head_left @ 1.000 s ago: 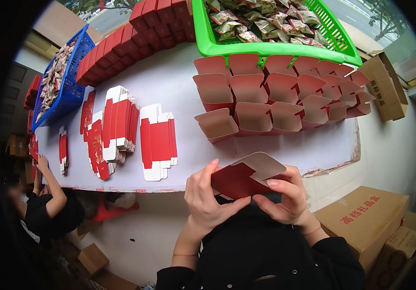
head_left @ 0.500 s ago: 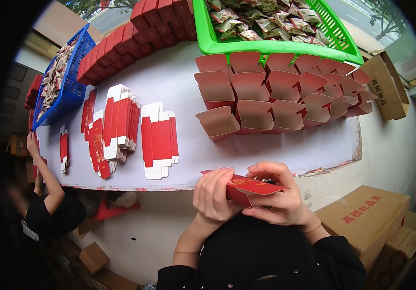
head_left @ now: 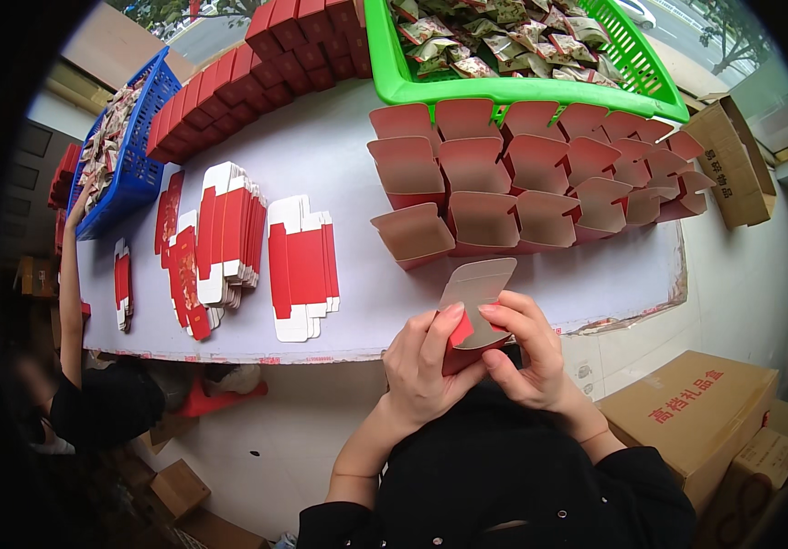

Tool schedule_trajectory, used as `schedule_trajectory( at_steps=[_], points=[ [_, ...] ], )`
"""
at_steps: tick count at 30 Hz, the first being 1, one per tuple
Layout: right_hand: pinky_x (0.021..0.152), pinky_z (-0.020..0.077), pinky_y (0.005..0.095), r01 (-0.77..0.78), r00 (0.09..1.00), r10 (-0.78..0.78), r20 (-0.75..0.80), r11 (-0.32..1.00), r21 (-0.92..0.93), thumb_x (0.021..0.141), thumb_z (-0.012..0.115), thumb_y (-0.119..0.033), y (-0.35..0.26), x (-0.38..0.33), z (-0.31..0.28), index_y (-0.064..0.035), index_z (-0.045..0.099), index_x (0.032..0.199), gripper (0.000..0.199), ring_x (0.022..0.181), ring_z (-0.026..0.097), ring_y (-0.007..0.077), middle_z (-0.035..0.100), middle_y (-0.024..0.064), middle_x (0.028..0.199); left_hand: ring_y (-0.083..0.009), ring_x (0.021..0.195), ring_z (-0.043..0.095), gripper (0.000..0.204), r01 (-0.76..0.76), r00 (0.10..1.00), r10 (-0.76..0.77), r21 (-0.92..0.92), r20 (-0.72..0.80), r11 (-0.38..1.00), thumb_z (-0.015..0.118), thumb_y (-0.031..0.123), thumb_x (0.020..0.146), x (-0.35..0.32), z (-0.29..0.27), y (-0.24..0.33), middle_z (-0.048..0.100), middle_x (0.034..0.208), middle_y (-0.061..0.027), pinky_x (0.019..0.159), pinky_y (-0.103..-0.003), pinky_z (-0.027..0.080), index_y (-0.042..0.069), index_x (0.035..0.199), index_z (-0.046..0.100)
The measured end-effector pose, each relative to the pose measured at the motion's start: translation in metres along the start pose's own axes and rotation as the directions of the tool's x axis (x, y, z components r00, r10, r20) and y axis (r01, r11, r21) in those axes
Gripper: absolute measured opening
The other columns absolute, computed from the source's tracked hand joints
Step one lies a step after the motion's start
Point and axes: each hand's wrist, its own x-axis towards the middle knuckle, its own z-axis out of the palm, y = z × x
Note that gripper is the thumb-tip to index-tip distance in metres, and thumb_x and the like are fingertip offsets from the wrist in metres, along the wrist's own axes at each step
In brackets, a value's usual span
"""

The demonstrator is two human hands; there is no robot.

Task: The person folds flat red cardboard pieces into small rectangular boxes and places them upright on the table. The hands repeatedly pick, fold, and stack the boxes while another person works nearby.

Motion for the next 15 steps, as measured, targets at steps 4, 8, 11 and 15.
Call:
schedule_trajectory(
  at_steps=[4, 8, 11, 15],
  points=[
    [0.082, 0.0476, 0.0347, -0.035, 0.999, 0.035, -0.018, 0.999, -0.005, 0.088, 0.055, -0.008, 0.004, 0.002, 0.001, 0.0028, 0.054, 0.115, 0.029, 0.095, 0.056, 0.0285, 0.051, 0.0223, 0.115, -0.0266, 0.080, 0.057, 0.063, 0.089, 0.995, -0.077, -0.189, 0.070, 0.978, 0.078, 0.019, 0.071, 0.001, 0.000, 0.003, 0.052, 0.102, -0.0150, 0.063, -0.034, 0.048, 0.006, 0.120, 0.041],
    [0.083, 0.0472, 0.0347, 0.041, 0.999, -0.040, -0.012, 0.996, 0.075, 0.090, 0.050, -0.006, 0.010, 0.004, 0.003, 0.0026, 0.055, 0.109, 0.022, 0.096, 0.056, 0.0275, 0.050, 0.0201, 0.112, -0.0294, 0.090, 0.053, 0.051, 0.265, 0.956, -0.186, -0.402, 0.225, 0.876, 0.073, 0.013, 0.076, -0.008, -0.005, 0.003, 0.046, 0.107, -0.0183, 0.072, -0.037, 0.046, 0.005, 0.113, 0.038],
    [0.090, 0.0432, 0.0356, -0.063, 0.998, 0.062, 0.014, 0.940, 0.334, 0.087, 0.050, -0.002, 0.011, 0.000, 0.001, 0.0012, 0.049, 0.116, 0.029, 0.104, 0.052, 0.0251, 0.048, 0.0169, 0.113, -0.0312, 0.095, 0.051, 0.045, 0.237, 0.959, -0.143, -0.413, 0.244, 0.879, 0.071, 0.011, 0.077, -0.005, -0.007, 0.003, 0.044, 0.112, -0.0210, 0.078, -0.038, 0.044, 0.005, 0.108, 0.039],
    [0.098, 0.0362, 0.0348, -0.178, 0.968, 0.251, 0.029, 0.596, 0.783, 0.083, 0.052, 0.001, 0.008, 0.004, -0.001, 0.0012, 0.022, 0.141, 0.066, 0.109, 0.047, 0.0215, 0.044, 0.0112, 0.115, -0.0325, 0.098, 0.051, 0.046, 0.121, 0.970, -0.051, -0.289, 0.239, 0.950, 0.071, 0.013, 0.077, 0.001, -0.005, 0.004, 0.039, 0.124, -0.0233, 0.079, -0.038, 0.045, 0.005, 0.109, 0.039]
  ],
)
